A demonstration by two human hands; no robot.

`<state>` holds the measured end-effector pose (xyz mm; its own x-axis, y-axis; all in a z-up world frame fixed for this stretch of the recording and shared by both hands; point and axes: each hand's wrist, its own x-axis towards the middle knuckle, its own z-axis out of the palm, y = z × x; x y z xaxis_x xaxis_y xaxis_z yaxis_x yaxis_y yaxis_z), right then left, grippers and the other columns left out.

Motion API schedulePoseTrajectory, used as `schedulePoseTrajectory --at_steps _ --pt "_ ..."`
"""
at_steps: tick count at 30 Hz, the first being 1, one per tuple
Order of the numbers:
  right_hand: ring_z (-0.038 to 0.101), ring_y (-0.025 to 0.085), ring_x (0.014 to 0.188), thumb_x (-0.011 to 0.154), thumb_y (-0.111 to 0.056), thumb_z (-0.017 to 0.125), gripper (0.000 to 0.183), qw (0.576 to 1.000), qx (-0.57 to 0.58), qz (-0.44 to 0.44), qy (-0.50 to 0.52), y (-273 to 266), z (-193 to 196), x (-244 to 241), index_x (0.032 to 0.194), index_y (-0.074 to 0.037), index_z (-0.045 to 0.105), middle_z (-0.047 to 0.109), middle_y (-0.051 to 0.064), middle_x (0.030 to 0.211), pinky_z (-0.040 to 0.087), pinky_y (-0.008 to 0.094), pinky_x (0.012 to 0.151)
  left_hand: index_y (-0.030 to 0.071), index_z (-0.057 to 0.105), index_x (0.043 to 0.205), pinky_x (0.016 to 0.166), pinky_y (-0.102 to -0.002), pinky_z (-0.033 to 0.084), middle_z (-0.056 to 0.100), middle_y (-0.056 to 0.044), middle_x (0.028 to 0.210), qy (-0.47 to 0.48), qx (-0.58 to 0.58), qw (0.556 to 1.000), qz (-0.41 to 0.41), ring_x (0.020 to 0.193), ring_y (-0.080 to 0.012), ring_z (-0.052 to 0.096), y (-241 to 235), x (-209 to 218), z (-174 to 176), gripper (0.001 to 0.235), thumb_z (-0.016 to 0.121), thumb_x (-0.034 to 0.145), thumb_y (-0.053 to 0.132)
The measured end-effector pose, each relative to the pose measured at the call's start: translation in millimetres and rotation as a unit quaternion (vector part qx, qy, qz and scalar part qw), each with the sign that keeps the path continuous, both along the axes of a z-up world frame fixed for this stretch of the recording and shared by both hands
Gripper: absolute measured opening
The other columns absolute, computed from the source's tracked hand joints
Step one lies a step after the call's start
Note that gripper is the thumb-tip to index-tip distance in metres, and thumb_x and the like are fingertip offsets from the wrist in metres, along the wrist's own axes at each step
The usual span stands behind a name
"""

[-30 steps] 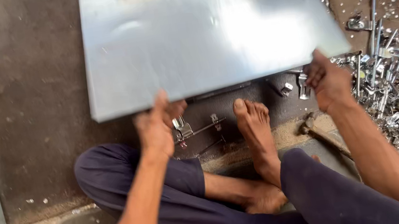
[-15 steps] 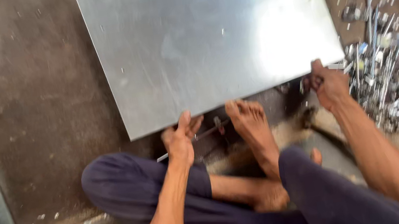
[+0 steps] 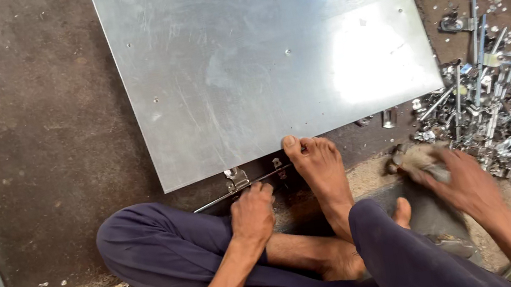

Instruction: The person installs latches onto metal sheets using a hammer and punch. They position the metal components, drive pins through the sheets, and place the finished products onto a stack.

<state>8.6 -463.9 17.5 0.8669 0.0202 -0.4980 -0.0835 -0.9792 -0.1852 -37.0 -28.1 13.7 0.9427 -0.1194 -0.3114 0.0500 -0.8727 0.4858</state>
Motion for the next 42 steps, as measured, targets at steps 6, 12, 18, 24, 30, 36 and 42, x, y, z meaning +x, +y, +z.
schedulePoseTrajectory --at_steps 6,12,18,24,30,36,42 --pt "0.063 0.023 0.087 0.091 -0.052 0.063 0.051 0.991 -0.089 0.03 -0.091 -32 11 -70 0.121 -0.012 0.066 0.07 0.011 0.105 0.054 0.039 0.071 0.001 0.067 0.11 0.073 -0.035 0.061 0.075 -0.014 0.096 0.15 -0.496 0.803 0.294 0.079 -0.024 0.07 13 28 23 0.014 0.059 0.101 0.007" --pt "0.059 0.019 0.055 0.09 -0.045 0.061 0.057 0.959 0.131 -0.24 0.077 1 72 -61 0.131 -0.005 0.064 0.068 0.01 0.078 0.049 0.039 0.045 0.002 0.067 0.118 0.085 -0.033 0.064 0.077 -0.012 0.103 -0.153 -0.446 0.872 0.129 0.097 -0.022 0.075 -9 103 36 0.015 0.066 0.103 0.005" --pt "0.053 0.015 0.046 0.09 -0.042 0.063 0.062 0.957 0.251 -0.132 0.057 60 107 -49 0.14 -0.006 0.058 0.063 0.008 0.059 0.042 0.035 0.041 0.005 0.066 0.117 0.065 -0.037 0.059 0.077 -0.015 0.091 -0.147 -0.249 0.957 0.008 0.08 -0.0274 0.077 -15 122 11 0.017 0.068 0.101 0.011" --pt "0.045 0.01 0.038 0.097 -0.035 0.059 0.05 0.951 0.289 -0.024 -0.103 89 128 -31 0.134 -0.001 0.059 0.057 0.001 0.058 0.036 0.031 0.034 0.007 0.064 0.119 0.07 -0.036 0.063 0.077 -0.014 0.098 -0.206 -0.277 0.938 -0.013 0.087 -0.0256 0.077 -13 115 -5 0.016 0.064 0.103 0.006" --pt "0.044 0.011 0.035 0.099 -0.026 0.055 0.03 0.946 0.312 0.031 -0.077 115 135 -5 0.115 -0.002 0.064 0.055 0.0 0.053 0.038 0.027 0.031 0.006 0.065 0.119 0.071 -0.034 0.064 0.078 -0.013 0.1 -0.186 -0.272 0.944 -0.006 0.09 -0.0248 0.078 -15 114 -3 0.02 0.061 0.1 0.006" --pt "0.044 0.012 0.042 0.104 -0.025 0.056 0.021 0.944 0.302 0.043 -0.123 118 129 1 0.111 -0.007 0.065 0.059 0.002 0.063 0.038 0.027 0.037 0.008 0.064 0.119 0.075 -0.032 0.066 0.078 -0.01 0.107 -0.208 -0.315 0.926 -0.002 0.096 -0.022 0.079 -12 115 -8 0.017 0.065 0.102 0.007" --pt "0.048 0.012 0.04 0.1 -0.024 0.056 0.038 0.952 0.288 0.014 -0.101 113 123 -5 0.129 0.0 0.062 0.066 0.005 0.066 0.04 0.029 0.034 0.003 0.057 0.134 0.074 -0.036 0.064 0.076 -0.011 0.105 -0.258 -0.365 0.892 0.073 0.092 -0.0239 0.078 -21 126 -4 0.032 0.061 0.103 0.001"
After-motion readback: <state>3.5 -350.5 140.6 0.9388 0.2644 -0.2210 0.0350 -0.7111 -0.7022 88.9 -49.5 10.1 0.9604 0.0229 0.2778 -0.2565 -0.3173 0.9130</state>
